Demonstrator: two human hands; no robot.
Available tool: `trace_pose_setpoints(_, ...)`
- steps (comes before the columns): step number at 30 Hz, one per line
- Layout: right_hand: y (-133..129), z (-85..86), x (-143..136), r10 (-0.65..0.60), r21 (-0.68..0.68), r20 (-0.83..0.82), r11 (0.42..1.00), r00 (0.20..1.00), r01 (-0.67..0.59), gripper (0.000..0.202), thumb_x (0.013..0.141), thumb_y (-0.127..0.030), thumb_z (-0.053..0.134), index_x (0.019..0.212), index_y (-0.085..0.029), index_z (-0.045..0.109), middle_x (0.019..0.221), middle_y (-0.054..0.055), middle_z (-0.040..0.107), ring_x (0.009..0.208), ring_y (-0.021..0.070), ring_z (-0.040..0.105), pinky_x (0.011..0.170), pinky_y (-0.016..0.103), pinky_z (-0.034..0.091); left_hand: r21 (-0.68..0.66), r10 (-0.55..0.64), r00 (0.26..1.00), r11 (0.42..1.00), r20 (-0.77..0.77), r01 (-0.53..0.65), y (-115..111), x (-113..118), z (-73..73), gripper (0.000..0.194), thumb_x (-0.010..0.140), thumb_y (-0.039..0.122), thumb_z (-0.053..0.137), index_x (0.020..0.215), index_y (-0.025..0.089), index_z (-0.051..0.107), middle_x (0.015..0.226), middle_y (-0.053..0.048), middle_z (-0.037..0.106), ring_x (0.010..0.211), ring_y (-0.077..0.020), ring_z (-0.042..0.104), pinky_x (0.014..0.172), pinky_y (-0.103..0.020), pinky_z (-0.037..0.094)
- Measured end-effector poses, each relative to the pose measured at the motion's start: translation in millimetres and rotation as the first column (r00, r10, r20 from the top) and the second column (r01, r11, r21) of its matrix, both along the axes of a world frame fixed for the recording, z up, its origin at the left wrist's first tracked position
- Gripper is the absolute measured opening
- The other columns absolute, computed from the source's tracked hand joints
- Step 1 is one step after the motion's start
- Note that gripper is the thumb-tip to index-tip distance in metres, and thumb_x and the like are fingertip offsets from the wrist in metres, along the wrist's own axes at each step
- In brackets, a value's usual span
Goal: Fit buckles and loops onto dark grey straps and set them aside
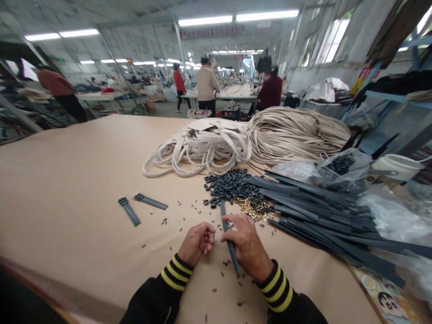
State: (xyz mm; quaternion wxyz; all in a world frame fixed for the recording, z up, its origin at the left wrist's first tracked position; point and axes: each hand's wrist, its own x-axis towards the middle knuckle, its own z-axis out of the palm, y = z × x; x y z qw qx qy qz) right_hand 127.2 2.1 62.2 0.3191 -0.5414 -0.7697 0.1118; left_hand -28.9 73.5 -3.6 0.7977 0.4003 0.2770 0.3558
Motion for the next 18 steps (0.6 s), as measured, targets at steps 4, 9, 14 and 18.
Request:
trace_pose_setpoints(4, -2.7, -0.3, -15.4, 0.233, -0.091, -0.164, 0.964, 0.959, -0.25, 0.015, 0.075, -0.012, 0.054, 0.079, -0.022, 0.064, 0.116, 0.005, 0.047, 0.113, 0.0196, 0.04, 0.094, 0.035, 0.034, -0.03, 0.027, 0.999, 0.999, 0.023, -0.026, -0.7, 1.5, 0.5, 0.048, 0.072, 0.056, 0.05, 0.079, 0.009, 0.056, 0.057, -0.002, 0.058, 0.033, -0.0039, 0.043, 0.027, -0.014, 0.028)
trace_pose_setpoints(9, -4.5, -22.5, -7.6, 0.226, -0.211, -0.346, 0.927, 0.911, -0.31, 0.016, 0.076, -0.013, 0.054, 0.083, -0.021, 0.065, 0.117, 0.007, 0.048, 0.11, 0.0176, 0.045, 0.093, 0.031, 0.038, -0.074, 0.171, 0.985, 0.982, -0.023, -0.172, 2.6, 1.3, -3.0, 0.036, 0.072, 0.047, 0.055, 0.076, 0.011, 0.053, 0.042, 0.005, 0.048, 0.028, -0.0023, 0.034, 0.025, -0.012, 0.022)
trace_pose_setpoints(14, -11.9, -25.0, 15.6, 0.212, -0.304, -0.363, 0.894, 0.907, -0.331, 0.02, 0.082, -0.024, 0.05, 0.095, -0.024, 0.065, 0.124, 0.007, 0.048, 0.113, 0.0189, 0.045, 0.096, 0.033, 0.036, -0.106, 0.226, 0.973, 0.968, -0.037, -0.229, 4.3, 3.1, -2.3, 0.029, 0.068, 0.039, 0.061, 0.07, 0.014, 0.045, 0.046, 0.006, 0.05, 0.034, -0.0034, 0.043, 0.028, -0.011, 0.031)
trace_pose_setpoints(18, -13.7, -11.0, 36.7, -0.047, -0.416, -0.273, 0.906, 0.961, -0.074, 0.03, 0.087, -0.03, 0.039, 0.107, -0.023, 0.059, 0.12, 0.009, 0.052, 0.112, 0.0204, 0.047, 0.098, 0.039, 0.034, -0.006, 0.201, 0.972, 0.979, -0.125, -0.203, 2.7, 4.7, -2.5, 0.029, 0.069, 0.039, 0.059, 0.07, 0.014, 0.043, 0.048, 0.003, 0.055, 0.037, -0.0066, 0.051, 0.033, -0.013, 0.038)
